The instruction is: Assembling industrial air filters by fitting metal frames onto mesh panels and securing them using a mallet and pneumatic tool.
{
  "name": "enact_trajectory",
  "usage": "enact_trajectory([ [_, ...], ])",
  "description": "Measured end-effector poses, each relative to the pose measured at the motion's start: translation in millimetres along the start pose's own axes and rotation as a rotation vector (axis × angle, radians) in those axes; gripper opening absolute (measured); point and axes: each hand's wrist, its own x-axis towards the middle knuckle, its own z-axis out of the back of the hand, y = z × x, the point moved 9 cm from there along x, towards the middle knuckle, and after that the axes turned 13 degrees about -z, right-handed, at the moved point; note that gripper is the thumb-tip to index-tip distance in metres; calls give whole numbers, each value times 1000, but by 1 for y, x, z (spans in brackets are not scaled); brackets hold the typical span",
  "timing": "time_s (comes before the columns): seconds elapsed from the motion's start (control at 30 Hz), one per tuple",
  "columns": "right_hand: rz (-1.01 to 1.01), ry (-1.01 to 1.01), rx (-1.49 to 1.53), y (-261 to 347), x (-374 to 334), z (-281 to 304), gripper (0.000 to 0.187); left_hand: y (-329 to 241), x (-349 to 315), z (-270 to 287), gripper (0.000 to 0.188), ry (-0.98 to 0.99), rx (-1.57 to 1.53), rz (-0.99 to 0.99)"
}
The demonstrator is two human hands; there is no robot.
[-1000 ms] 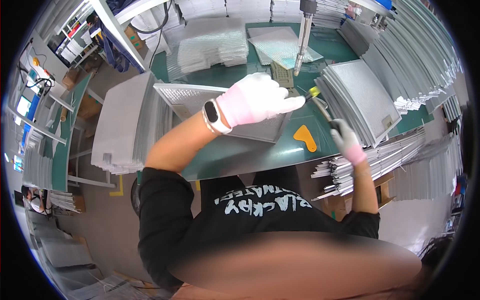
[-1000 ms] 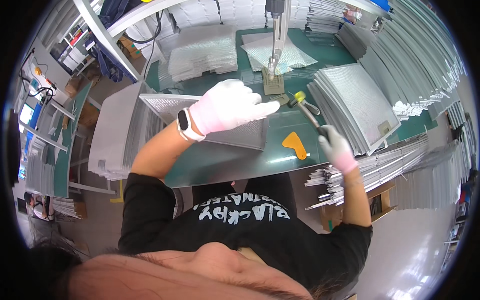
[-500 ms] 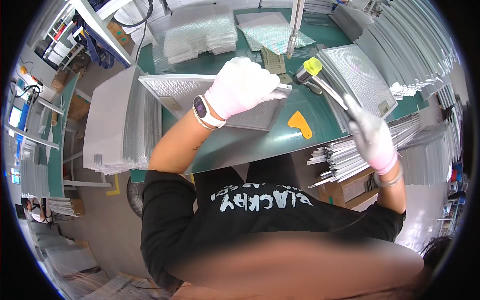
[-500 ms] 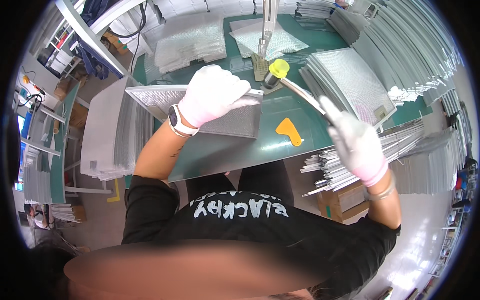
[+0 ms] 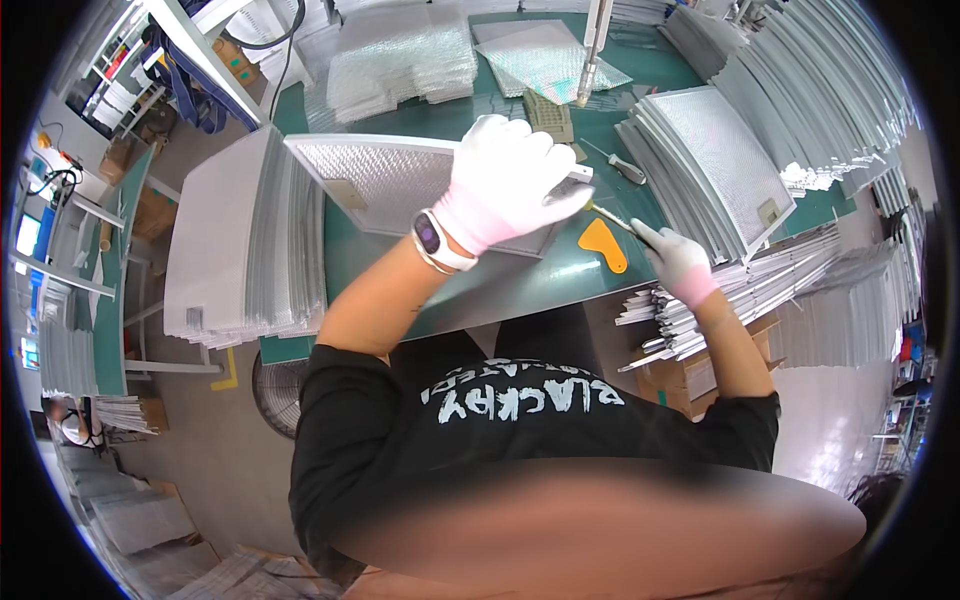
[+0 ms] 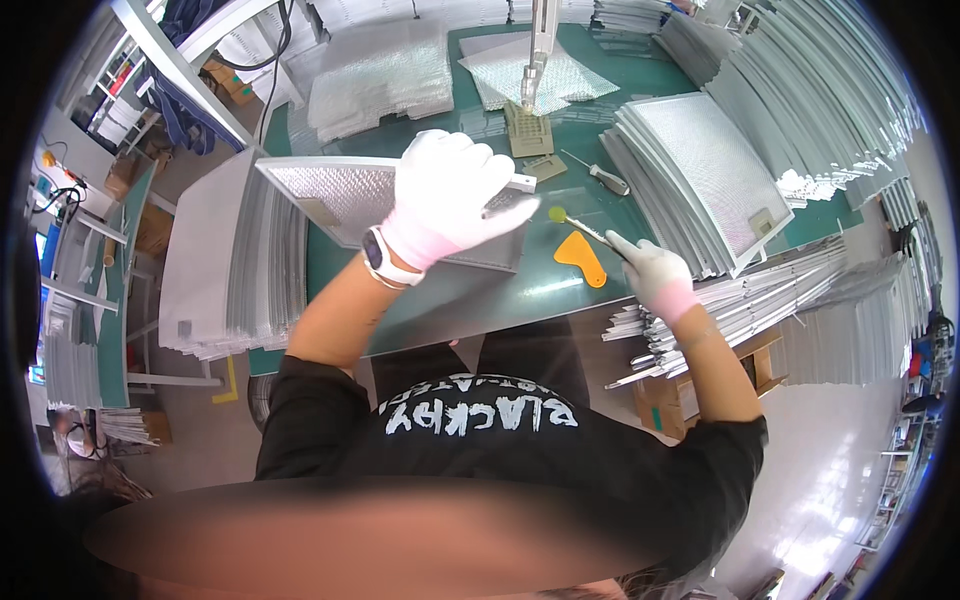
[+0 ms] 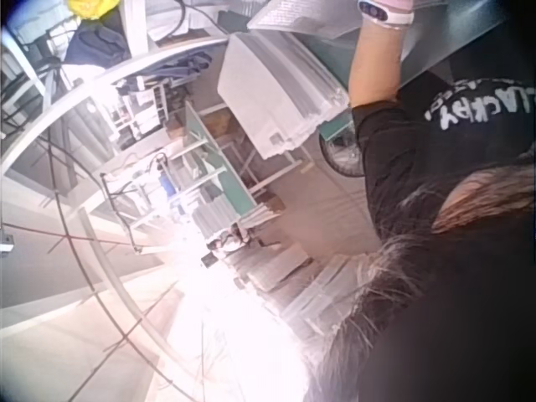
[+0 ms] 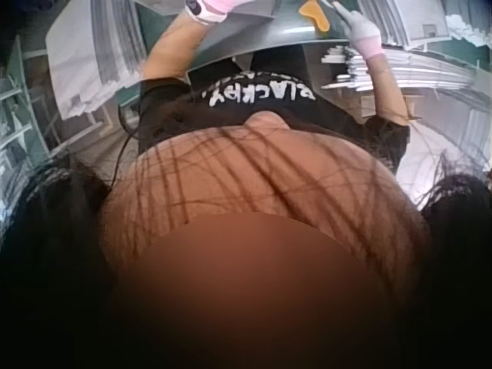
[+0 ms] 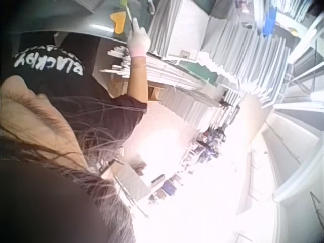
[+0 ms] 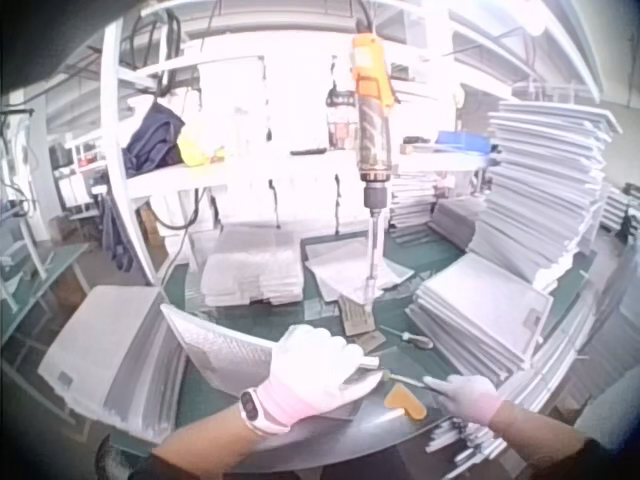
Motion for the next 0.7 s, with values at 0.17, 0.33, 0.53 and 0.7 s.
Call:
enact_trajectory([
  [0.17, 82, -181, 107, 13, 57, 5, 51, -2, -3, 4, 38, -143, -82, 147],
  [0.33, 346, -479, 614, 86, 66, 150, 43, -14, -17, 16, 33, -171, -132, 94],
  [0.53, 395, -627, 702, 90, 70, 180, 53, 38, -77, 109, 19, -623, -303, 112],
  [0.7, 617, -687, 1339, 110, 83, 272, 72, 14, -59, 100, 20, -352, -423, 20],
])
